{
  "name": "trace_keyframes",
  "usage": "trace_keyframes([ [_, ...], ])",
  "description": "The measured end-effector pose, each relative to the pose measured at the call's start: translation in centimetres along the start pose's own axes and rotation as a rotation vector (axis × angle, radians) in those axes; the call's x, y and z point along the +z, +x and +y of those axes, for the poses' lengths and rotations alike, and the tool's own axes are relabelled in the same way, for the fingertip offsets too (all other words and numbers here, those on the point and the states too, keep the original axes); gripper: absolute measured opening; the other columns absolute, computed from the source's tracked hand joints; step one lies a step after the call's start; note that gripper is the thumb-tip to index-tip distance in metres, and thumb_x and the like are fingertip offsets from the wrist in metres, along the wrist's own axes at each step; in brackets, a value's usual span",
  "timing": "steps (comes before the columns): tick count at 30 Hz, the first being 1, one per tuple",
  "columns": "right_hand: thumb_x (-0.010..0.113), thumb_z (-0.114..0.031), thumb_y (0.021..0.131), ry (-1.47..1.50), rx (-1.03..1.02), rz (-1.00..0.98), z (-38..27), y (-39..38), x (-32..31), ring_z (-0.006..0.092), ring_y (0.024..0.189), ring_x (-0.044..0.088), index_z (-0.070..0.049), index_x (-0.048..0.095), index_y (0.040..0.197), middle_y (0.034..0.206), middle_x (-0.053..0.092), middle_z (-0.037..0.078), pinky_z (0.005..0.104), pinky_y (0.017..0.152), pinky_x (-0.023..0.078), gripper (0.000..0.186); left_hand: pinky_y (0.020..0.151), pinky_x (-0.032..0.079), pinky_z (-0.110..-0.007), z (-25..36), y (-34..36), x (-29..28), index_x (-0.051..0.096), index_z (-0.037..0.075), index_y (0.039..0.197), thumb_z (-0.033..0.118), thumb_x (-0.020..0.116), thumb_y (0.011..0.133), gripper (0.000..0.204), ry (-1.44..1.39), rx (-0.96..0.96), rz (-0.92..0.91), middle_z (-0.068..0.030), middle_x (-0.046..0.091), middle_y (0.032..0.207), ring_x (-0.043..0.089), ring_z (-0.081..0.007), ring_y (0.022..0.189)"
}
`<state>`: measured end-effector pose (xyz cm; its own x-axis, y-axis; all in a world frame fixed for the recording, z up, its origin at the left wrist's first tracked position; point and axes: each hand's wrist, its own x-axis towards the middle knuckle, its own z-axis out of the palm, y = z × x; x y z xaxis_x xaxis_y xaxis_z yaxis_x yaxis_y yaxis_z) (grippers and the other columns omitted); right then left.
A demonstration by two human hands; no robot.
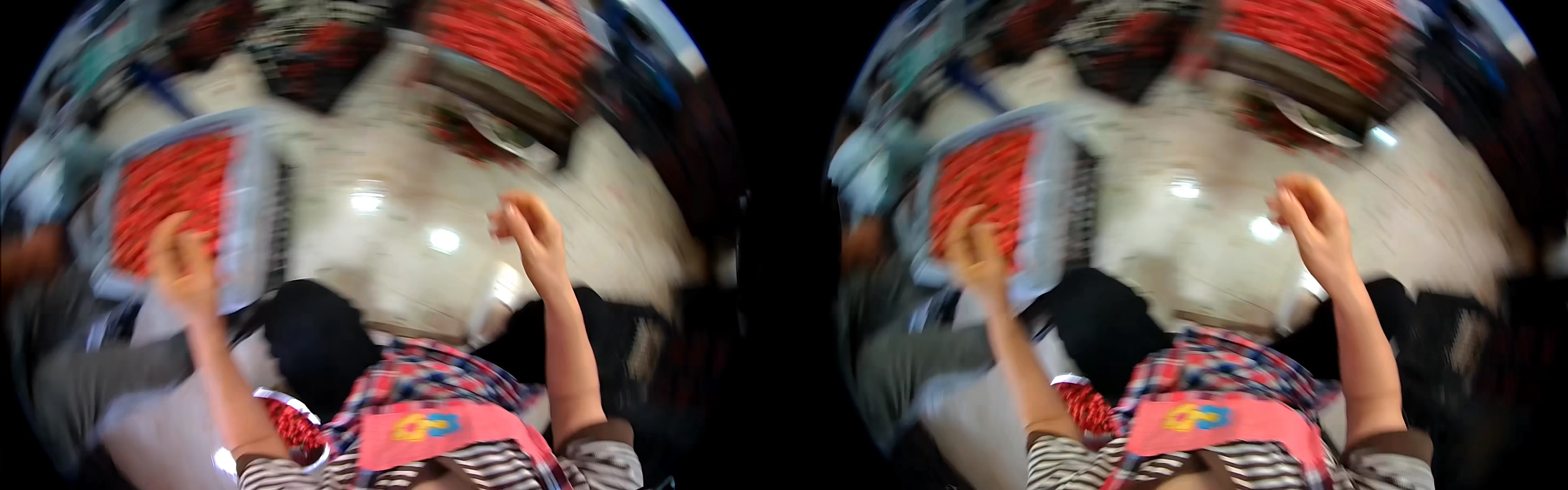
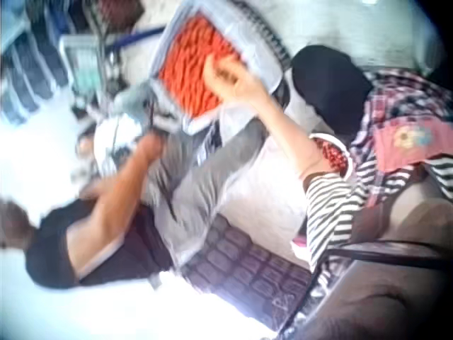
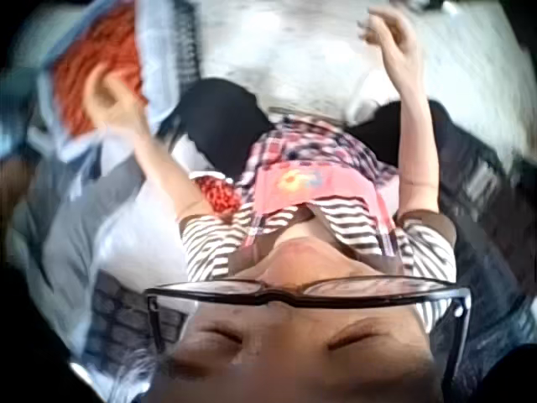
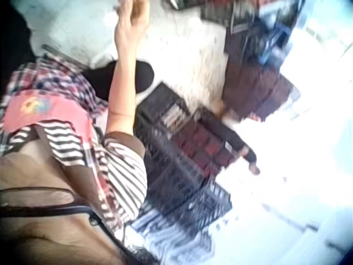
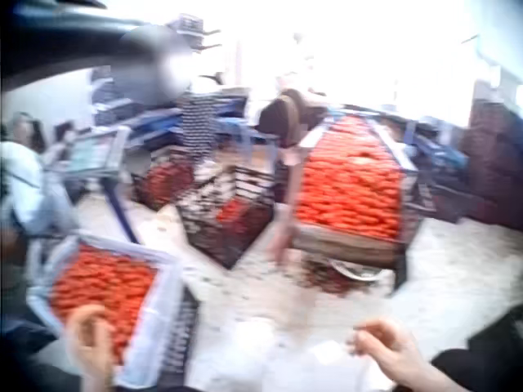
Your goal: The person sorts cherry tomatoes from a conveyor belt into a plastic-lined crate. They arrange the tomatoes by hand, occasionally transfer them into a metal bowl, and place the filled crate onto a scale.
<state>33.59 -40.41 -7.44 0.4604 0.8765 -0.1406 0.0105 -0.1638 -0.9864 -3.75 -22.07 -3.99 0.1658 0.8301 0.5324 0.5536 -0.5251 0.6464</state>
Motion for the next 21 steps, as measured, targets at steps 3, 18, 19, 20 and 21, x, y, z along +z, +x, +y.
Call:
trace_keyframes([
  [3, 0.053, -0.013, 0.099, -0.074, -0.31, 0.57, -4.8, -4.0, -5.3, 0.0141, 0.08, 0.062, 0.0, 0.057, 0.117, 0.095, 0.066, 0.011, 0.0278, 0.077, 0.051, 0.023, 0.081, 0.05, -0.025, 0.5, 5.3, 3.1, 0.058, 0.001, 0.123, 0.0, 0.052, 0.096, 0.027, -0.269, 0.01, -0.095, -0.0104, 0.064, 0.117, 0.059, -0.0133, 0.089],
  [18, 0.066, -0.036, 0.083, -0.555, 1.277, 2.018, 11.8, -51.0, 24.9, 0.0424, 0.116, 0.049, 0.002, 0.047, 0.129, 0.123, 0.052, 0.027, 0.0458, 0.1, 0.039, 0.062, 0.086, 0.051, -0.032, 7.5, 7.2, 8.8, 0.054, -0.004, 0.117, 0.0, 0.056, 0.095, 0.022, -0.829, 0.872, -1.213, -0.0176, 0.062, 0.107, 0.06, -0.0215, 0.091],
  [19, 0.066, -0.036, 0.083, -0.534, 1.394, 1.919, 10.9, -50.1, 25.9, 0.0432, 0.116, 0.05, 0.003, 0.05, 0.126, 0.121, 0.054, 0.027, 0.0468, 0.099, 0.04, 0.06, 0.083, 0.048, -0.026, 7.6, 7.6, 9.9, 0.055, -0.004, 0.123, 0.003, 0.047, 0.101, 0.024, -0.787, 0.95, -1.194, -0.0125, 0.058, 0.124, 0.058, -0.0147, 0.097],
  [20, 0.066, -0.036, 0.082, -0.526, 1.499, 1.804, 10.8, -49.6, 26.5, 0.0441, 0.115, 0.051, 0.003, 0.053, 0.124, 0.119, 0.056, 0.028, 0.0477, 0.098, 0.041, 0.059, 0.082, 0.048, -0.027, 6.7, 7.2, 10.2, 0.055, -0.003, 0.121, 0.001, 0.047, 0.1, 0.023, -0.836, 0.979, -1.141, -0.0119, 0.059, 0.12, 0.057, -0.0151, 0.094],
  [21, 0.065, -0.038, 0.081, -0.36, 1.497, 1.76, 13.2, -50.2, 27.5, 0.0441, 0.113, 0.053, 0.003, 0.054, 0.122, 0.115, 0.058, 0.029, 0.0472, 0.096, 0.043, 0.059, 0.081, 0.049, -0.028, 7.2, 6.6, 9.7, 0.056, -0.003, 0.12, 0.001, 0.048, 0.1, 0.022, -0.774, 0.967, -1.202, -0.0119, 0.06, 0.118, 0.058, -0.0158, 0.094],
])
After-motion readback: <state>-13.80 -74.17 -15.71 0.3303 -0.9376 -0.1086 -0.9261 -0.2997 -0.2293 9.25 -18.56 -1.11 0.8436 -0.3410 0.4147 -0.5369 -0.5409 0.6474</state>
